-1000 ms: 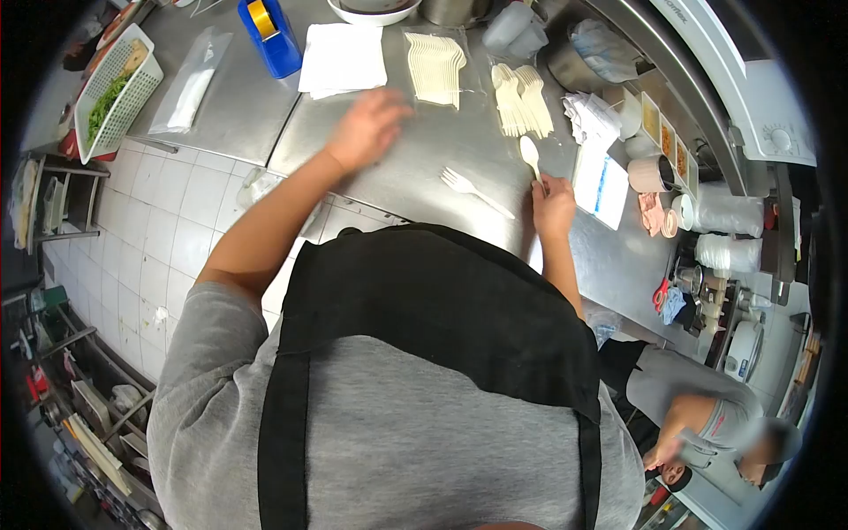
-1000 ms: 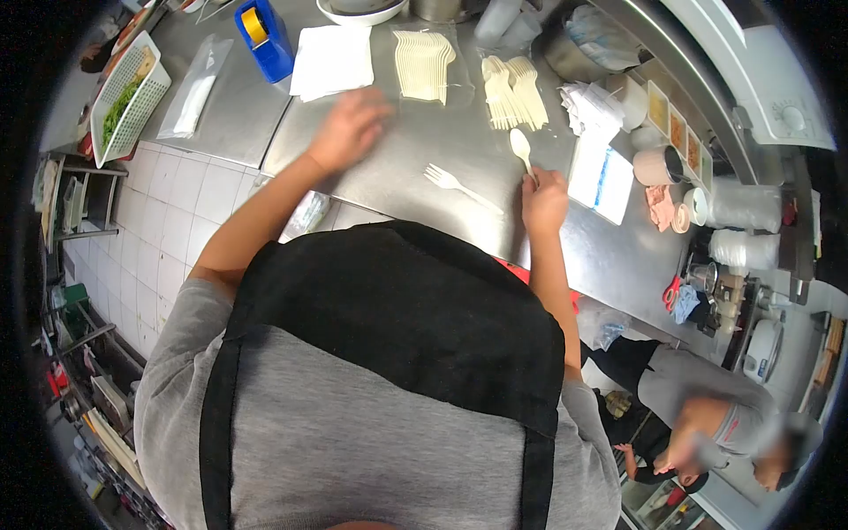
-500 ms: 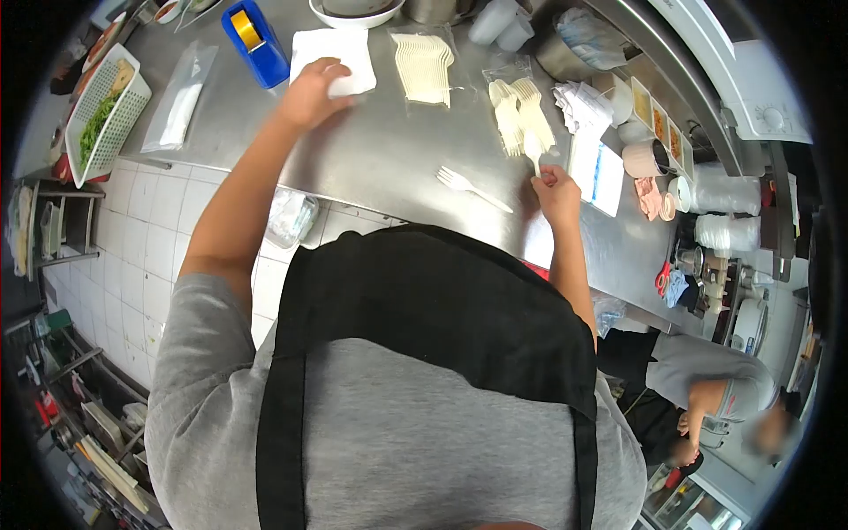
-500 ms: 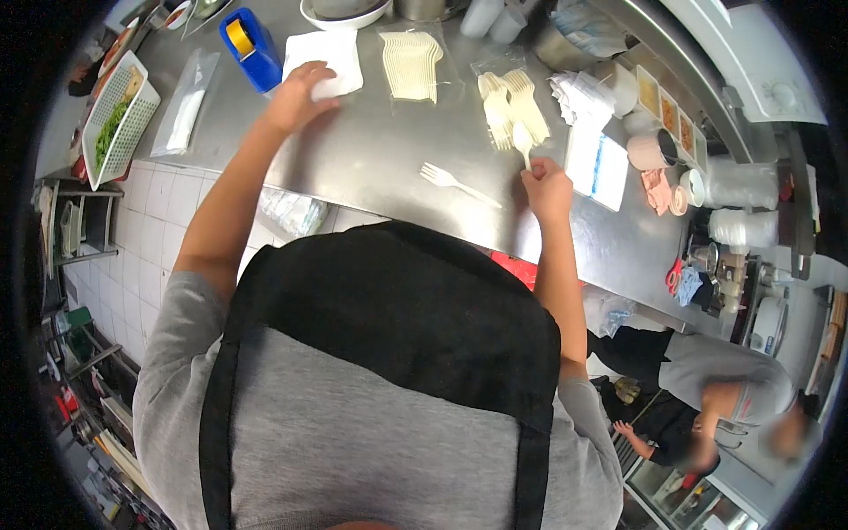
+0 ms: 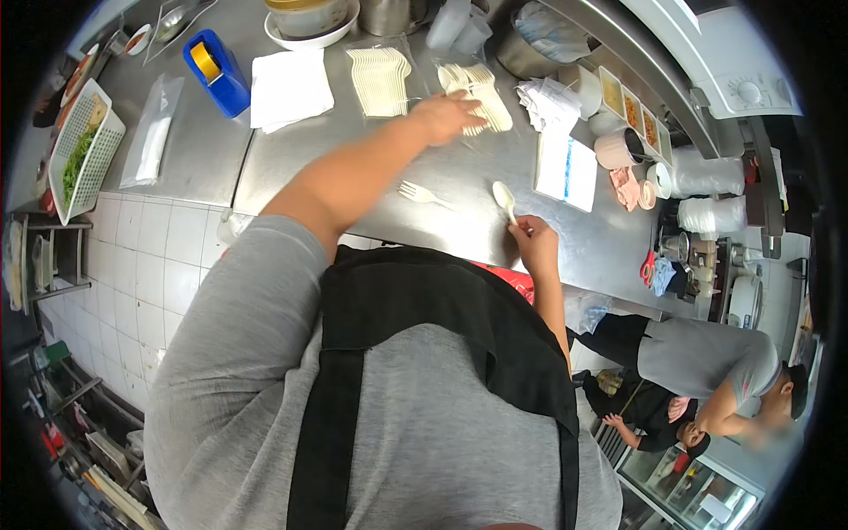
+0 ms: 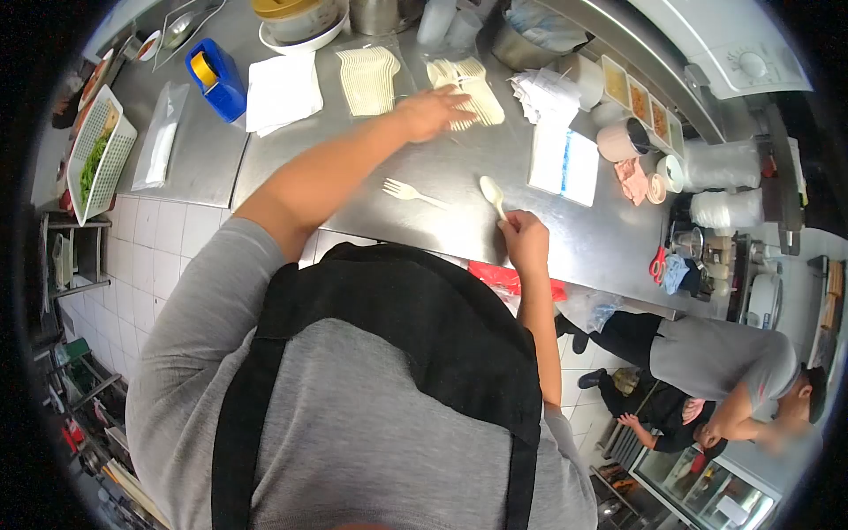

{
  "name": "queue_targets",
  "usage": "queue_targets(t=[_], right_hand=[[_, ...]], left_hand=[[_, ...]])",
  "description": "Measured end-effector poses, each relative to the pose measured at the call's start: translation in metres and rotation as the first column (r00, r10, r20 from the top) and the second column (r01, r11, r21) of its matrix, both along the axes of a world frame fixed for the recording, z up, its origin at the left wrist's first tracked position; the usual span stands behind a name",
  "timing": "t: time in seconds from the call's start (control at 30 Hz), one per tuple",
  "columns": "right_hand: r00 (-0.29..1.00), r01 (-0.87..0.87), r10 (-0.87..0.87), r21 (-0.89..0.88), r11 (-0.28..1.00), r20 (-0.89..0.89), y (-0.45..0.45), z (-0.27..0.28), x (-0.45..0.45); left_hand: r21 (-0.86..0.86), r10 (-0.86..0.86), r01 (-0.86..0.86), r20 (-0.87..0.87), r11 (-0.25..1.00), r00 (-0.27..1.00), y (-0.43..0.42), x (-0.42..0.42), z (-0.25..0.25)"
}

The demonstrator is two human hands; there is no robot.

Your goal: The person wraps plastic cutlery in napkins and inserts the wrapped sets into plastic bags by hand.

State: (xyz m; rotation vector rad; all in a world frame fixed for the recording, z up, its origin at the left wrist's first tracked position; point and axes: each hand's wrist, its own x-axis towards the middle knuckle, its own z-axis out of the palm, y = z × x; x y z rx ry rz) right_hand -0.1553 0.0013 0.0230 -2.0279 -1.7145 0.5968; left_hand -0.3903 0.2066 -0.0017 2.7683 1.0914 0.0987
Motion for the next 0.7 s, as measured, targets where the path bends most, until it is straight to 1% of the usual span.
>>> queue_targets(t=[0.03, 0.07, 0.13, 0.17, 0.27, 0.3, 0.33, 0.37, 0.43, 0.5, 0.57, 0.6, 0.67, 0.7], right_hand=[[1.000, 0.017, -0.017, 0.006, 1.000, 0.003, -0.003, 0.002, 0.002], [0.993, -0.018, 0.012, 0.051, 0.999, 0.116, -0.002, 0.007, 0.003], [0.980, -0.069, 0.013, 0.281, 0.957, 0.199, 0.004, 0.001, 0.004], [0.971, -0.101, 0.006, 0.387, 0.916, 0.239, 0.008, -0.002, 0.003], [0.973, -0.064, -0.004, 0.286, 0.956, 0.229, 0.019, -0.017, 0.016], [0.973, -0.053, -0.007, 0.256, 0.965, 0.229, 0.022, -0.021, 0.017], [0.977, -0.053, -0.009, 0.280, 0.959, 0.215, 0.023, -0.015, 0.010], [0.987, -0.083, 0.041, 0.267, 0.960, 0.156, 0.023, -0.009, 0.002], [0.990, -0.139, 0.135, 0.243, 0.960, 0.034, 0.020, 0.012, -0.030], [0.957, -0.268, 0.286, 0.224, 0.937, -0.050, 0.022, 0.019, -0.062], [0.927, -0.354, 0.371, 0.193, 0.915, -0.059, 0.024, 0.021, -0.090], [0.916, -0.387, 0.399, 0.198, 0.901, -0.025, 0.026, 0.019, -0.098], [0.891, -0.451, 0.452, 0.204, 0.869, 0.046, 0.029, 0.013, -0.112], [0.891, -0.454, 0.449, 0.188, 0.871, 0.071, 0.030, 0.007, -0.114]], left_hand=[[0.017, -0.008, 0.008, -0.026, 1.000, 1.000, 0.002, -0.004, 0.005], [0.035, -0.015, 0.017, -0.052, 0.999, 0.999, 0.005, -0.008, 0.011], [0.071, -0.024, 0.030, -0.080, 0.997, 0.997, 0.004, -0.016, 0.024], [0.111, -0.024, 0.022, 0.016, 0.994, 1.000, 0.000, -0.021, 0.025], [0.238, -0.047, -0.027, 0.301, 0.971, 0.952, -0.017, -0.052, 0.030], [0.251, -0.037, -0.060, 0.364, 0.966, 0.931, -0.024, -0.070, 0.035], [0.263, -0.028, -0.093, 0.424, 0.960, 0.905, -0.031, -0.090, 0.039], [0.273, -0.022, -0.127, 0.483, 0.954, 0.875, -0.037, -0.111, 0.041], [0.308, 0.099, -0.285, 0.503, 0.908, 0.859, -0.046, -0.158, 0.036], [0.284, 0.240, -0.410, 0.483, 0.867, 0.842, -0.058, -0.201, 0.039], [0.195, 0.369, -0.488, 0.440, 0.851, 0.819, -0.069, -0.239, 0.034], [0.215, 0.392, -0.513, 0.428, 0.831, 0.814, -0.074, -0.251, 0.032], [0.143, 0.433, -0.527, 0.414, 0.838, 0.800, -0.078, -0.265, 0.027], [0.105, 0.451, -0.532, 0.410, 0.840, 0.793, -0.081, -0.268, 0.030]])
